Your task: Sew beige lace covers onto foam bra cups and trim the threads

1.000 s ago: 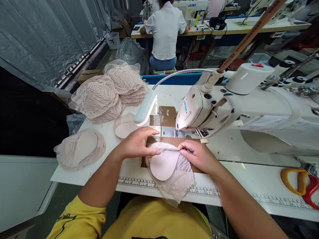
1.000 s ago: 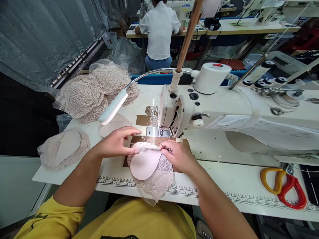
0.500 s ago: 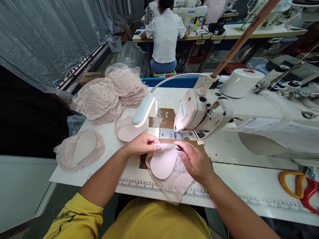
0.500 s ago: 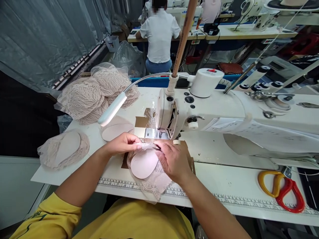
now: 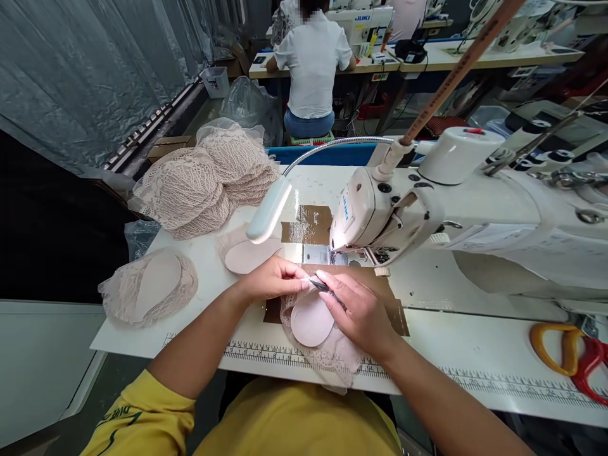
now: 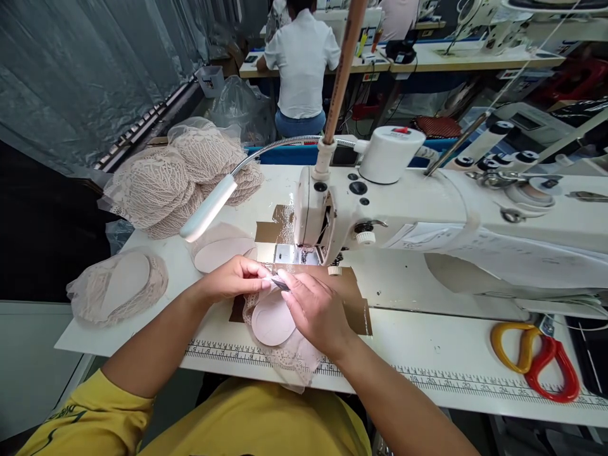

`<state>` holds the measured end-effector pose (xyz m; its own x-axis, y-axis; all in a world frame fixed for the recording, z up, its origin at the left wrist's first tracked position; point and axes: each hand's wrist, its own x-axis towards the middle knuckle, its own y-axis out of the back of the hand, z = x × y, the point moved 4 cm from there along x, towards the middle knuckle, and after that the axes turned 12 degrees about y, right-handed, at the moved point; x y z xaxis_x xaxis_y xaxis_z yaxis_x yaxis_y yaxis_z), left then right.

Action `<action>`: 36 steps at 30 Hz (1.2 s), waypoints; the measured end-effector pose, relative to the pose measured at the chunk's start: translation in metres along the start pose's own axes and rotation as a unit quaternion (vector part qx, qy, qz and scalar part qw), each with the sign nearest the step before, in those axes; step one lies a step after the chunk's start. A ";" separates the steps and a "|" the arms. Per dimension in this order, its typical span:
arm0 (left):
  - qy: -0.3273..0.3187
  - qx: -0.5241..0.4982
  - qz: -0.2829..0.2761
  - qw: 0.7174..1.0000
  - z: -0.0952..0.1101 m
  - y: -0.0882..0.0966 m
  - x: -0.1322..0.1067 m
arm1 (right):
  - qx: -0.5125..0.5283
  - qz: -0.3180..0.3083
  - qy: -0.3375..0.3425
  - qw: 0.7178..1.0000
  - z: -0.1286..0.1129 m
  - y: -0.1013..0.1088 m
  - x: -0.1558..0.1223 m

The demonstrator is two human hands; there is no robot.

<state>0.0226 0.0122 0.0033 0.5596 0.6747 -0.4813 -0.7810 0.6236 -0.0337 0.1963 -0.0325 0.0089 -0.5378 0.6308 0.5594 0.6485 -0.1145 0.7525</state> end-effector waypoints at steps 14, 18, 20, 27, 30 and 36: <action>-0.001 0.015 0.006 1.000 0.006 -0.001 -0.003 | 0.002 -0.010 -0.009 1.000 -0.001 0.002 0.002; 0.000 0.014 0.000 1.000 0.006 -0.002 -0.003 | -0.003 -0.003 -0.013 1.000 -0.001 0.001 0.002; 0.003 0.009 -0.004 1.000 0.006 -0.003 -0.003 | -0.003 -0.001 -0.015 1.000 -0.001 0.000 0.001; 0.009 0.008 -0.015 1.000 0.005 -0.004 -0.003 | -0.031 -0.001 0.019 0.999 -0.001 -0.002 -0.002; 0.012 0.001 -0.024 1.000 0.003 -0.004 -0.002 | -0.044 -0.003 0.036 0.998 -0.001 -0.001 -0.001; 0.011 0.011 -0.024 1.000 0.003 -0.006 0.000 | -0.001 0.007 0.067 0.998 -0.006 0.001 0.001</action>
<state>0.0277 0.0096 0.0060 0.5900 0.6351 -0.4986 -0.7472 0.6635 -0.0390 0.1929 -0.0363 0.0121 -0.5960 0.5209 0.6111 0.6555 -0.1240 0.7449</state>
